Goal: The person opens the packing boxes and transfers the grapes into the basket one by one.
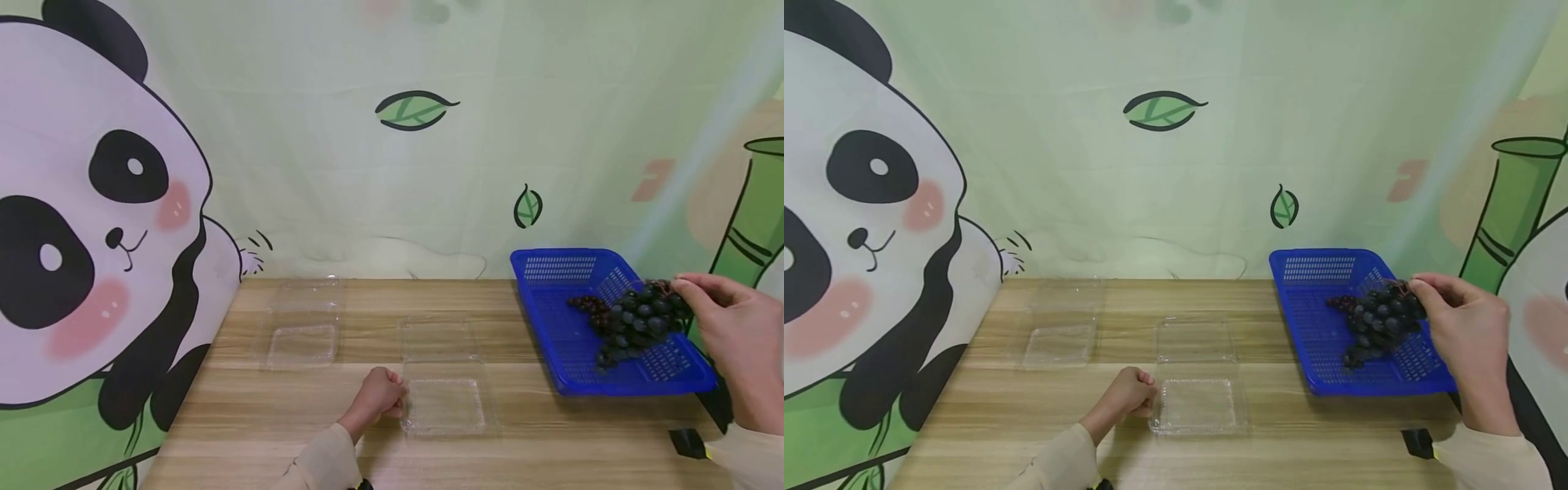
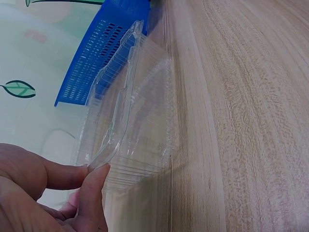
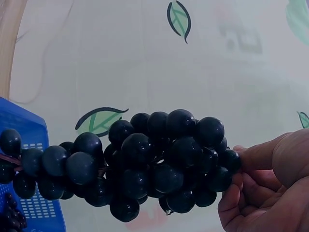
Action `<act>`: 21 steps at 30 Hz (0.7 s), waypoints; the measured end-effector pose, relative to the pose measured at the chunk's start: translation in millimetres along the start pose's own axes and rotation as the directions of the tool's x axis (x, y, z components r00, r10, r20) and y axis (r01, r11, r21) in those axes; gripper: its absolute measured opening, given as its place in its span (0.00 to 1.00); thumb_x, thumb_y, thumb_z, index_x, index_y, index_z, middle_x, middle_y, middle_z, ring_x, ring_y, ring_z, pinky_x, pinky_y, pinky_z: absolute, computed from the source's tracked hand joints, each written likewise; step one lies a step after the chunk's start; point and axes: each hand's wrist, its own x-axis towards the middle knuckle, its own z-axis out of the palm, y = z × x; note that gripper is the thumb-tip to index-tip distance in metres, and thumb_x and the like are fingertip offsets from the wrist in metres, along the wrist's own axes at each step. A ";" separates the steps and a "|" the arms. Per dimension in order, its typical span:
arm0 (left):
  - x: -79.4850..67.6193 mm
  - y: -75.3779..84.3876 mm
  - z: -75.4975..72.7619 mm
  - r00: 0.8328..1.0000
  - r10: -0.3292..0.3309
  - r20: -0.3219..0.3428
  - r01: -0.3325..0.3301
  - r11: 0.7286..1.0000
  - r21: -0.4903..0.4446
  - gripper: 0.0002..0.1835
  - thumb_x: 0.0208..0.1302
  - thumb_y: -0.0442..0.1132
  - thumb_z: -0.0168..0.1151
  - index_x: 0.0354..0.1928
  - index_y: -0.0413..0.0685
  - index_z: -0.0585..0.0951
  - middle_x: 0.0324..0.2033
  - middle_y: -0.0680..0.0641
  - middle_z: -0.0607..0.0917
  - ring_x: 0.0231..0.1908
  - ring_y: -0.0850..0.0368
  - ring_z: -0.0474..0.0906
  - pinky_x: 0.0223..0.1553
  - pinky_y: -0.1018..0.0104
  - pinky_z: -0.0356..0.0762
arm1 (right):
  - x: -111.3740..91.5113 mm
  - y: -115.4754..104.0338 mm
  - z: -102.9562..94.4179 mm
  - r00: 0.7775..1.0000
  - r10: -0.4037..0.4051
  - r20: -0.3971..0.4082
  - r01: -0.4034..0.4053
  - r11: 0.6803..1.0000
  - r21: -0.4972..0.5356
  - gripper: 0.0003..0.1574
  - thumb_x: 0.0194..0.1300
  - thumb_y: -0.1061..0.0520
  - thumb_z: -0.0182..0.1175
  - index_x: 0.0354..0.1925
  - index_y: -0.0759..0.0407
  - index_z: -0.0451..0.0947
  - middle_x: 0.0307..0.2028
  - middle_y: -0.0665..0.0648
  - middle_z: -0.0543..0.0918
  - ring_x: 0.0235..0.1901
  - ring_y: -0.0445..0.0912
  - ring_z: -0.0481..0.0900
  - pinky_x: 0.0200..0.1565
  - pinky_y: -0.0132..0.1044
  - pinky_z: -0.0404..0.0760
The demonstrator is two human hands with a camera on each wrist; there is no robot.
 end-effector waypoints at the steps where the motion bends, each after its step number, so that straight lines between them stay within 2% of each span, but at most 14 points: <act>1: 0.0 0.2 0.0 1.000 0.000 0.000 0.000 1.000 -0.001 0.14 0.63 0.20 0.57 0.25 0.44 0.70 0.13 0.53 0.70 0.13 0.65 0.69 0.17 0.73 0.75 | 0.2 0.7 -0.3 1.000 0.014 0.004 -0.014 1.000 -0.007 0.28 0.77 0.47 0.58 0.61 0.67 0.81 0.34 0.24 0.69 0.35 0.23 0.68 0.37 0.19 0.66; 6: 0.1 1.2 -0.2 1.000 -0.010 -0.001 0.010 1.000 0.007 0.14 0.64 0.21 0.58 0.25 0.44 0.71 0.13 0.52 0.70 0.13 0.64 0.69 0.17 0.74 0.75 | -0.3 3.3 -1.0 0.999 0.048 0.015 -0.048 0.999 -0.004 0.28 0.79 0.48 0.55 0.63 0.67 0.78 0.35 0.27 0.68 0.37 0.23 0.66 0.43 0.21 0.66; 13: 0.6 1.4 0.0 1.000 -0.011 -0.006 0.011 1.000 0.013 0.13 0.64 0.21 0.58 0.26 0.43 0.71 0.13 0.52 0.71 0.13 0.65 0.69 0.17 0.73 0.76 | -0.5 9.7 -1.7 1.000 0.025 0.014 -0.025 0.999 -0.028 0.27 0.79 0.50 0.54 0.62 0.70 0.78 0.35 0.30 0.68 0.34 0.23 0.65 0.38 0.19 0.64; 21: 1.3 2.5 0.1 1.000 -0.025 -0.013 0.025 1.000 -0.003 0.11 0.63 0.21 0.59 0.29 0.42 0.71 0.14 0.51 0.72 0.13 0.66 0.69 0.16 0.75 0.74 | 1.4 15.8 -0.9 1.000 0.011 0.016 -0.011 0.999 -0.032 0.27 0.80 0.50 0.54 0.62 0.70 0.78 0.34 0.29 0.67 0.34 0.23 0.65 0.38 0.19 0.64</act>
